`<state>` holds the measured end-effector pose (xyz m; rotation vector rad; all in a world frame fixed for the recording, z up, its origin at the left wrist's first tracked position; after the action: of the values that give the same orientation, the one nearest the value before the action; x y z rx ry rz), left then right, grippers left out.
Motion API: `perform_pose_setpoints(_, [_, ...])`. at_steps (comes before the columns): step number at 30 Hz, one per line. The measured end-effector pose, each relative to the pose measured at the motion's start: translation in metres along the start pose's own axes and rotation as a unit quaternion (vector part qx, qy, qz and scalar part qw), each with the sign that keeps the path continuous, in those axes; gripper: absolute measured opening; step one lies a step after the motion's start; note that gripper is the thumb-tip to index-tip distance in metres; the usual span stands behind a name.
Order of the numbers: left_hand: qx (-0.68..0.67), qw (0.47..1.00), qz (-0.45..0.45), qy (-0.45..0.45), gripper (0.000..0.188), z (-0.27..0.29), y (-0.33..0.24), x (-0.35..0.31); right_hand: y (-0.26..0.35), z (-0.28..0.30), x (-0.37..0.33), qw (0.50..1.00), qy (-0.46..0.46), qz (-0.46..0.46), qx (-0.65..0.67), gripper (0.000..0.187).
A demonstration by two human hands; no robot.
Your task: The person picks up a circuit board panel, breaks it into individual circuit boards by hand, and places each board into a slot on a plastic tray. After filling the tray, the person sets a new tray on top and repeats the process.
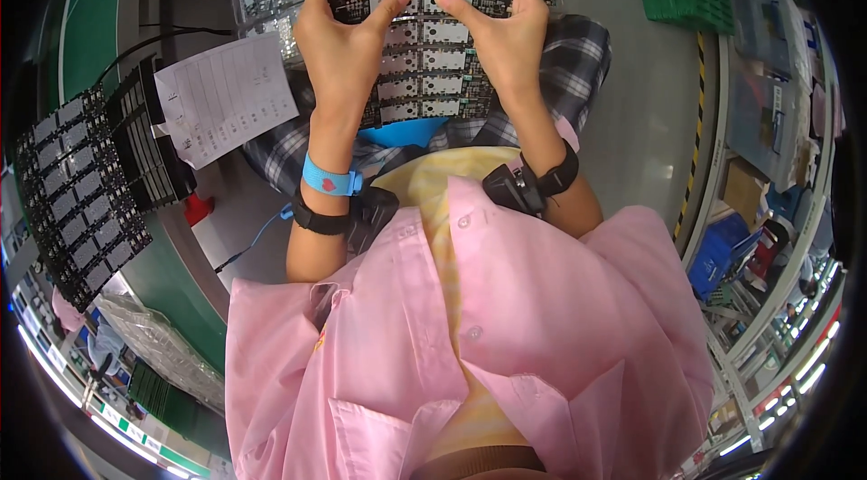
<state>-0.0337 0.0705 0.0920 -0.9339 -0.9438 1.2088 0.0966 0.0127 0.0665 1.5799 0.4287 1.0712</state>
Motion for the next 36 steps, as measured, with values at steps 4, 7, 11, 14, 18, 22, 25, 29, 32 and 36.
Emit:
perform_pose_setpoints(4, [-0.002, 1.0, 0.004, 0.006, 0.027, 0.001, 0.004, 0.0, 0.0, -0.002, 0.003, 1.0, 0.012, -0.02, 0.004, 0.031])
perform_pose_setpoints(7, [-0.023, 0.998, 0.042, 0.042, 0.027, 0.003, 0.004, 0.001, 0.002, 0.008, 0.009, 0.992, 0.052, -0.102, 0.053, 0.039])
perform_pose_setpoints(11, [-0.077, 0.982, 0.135, 0.104, 0.027, 0.009, 0.006, 0.006, 0.0, 0.013, 0.006, 0.957, 0.109, -0.214, 0.165, 0.05])
perform_pose_setpoints(14, [-0.137, 0.963, 0.194, 0.129, 0.027, 0.013, 0.011, 0.01, -0.004, 0.011, 0.001, 0.963, 0.082, -0.152, 0.206, 0.04])
perform_pose_setpoints(18, [-0.201, 0.943, 0.234, 0.124, 0.03, 0.012, 0.018, 0.004, -0.001, 0.013, 0.0, 0.963, 0.059, -0.171, 0.2, 0.042])
perform_pose_setpoints(22, [-0.115, 0.947, 0.238, 0.183, 0.036, 0.009, 0.021, -0.005, 0.009, 0.018, 0.006, 0.944, 0.078, -0.246, 0.205, 0.053])
perform_pose_setpoints(25, [-0.132, 0.947, 0.232, 0.18, 0.041, 0.008, 0.022, -0.003, 0.01, 0.019, 0.005, 0.952, 0.108, -0.215, 0.186, 0.057])
perform_pose_setpoints(29, [-0.18, 0.942, 0.233, 0.162, 0.044, 0.004, 0.027, -0.003, 0.001, 0.009, 0.005, 0.951, 0.121, 0.092, 0.27, 0.061])
perform_pose_setpoints(32, [-0.15, 0.955, 0.202, 0.154, 0.046, 0.001, 0.03, -0.006, -0.008, 0.016, -0.003, 0.981, 0.087, -0.069, 0.16, 0.065])
perform_pose_setpoints(36, [-0.152, 0.958, 0.193, 0.145, 0.05, 0.002, 0.033, -0.007, -0.018, 0.012, -0.002, 0.966, 0.12, 0.06, 0.223, 0.067])
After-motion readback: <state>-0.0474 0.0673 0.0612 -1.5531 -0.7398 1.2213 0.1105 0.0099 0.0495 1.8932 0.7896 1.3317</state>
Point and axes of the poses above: each hand's wrist, its own x-axis towards the middle knuckle, its own z-axis out of the back of the hand, y = z × x, the point moved 1 cm from there along x, towards the middle knuckle, and after that the axes turned 13 degrees about z, right-handed, at the moved point
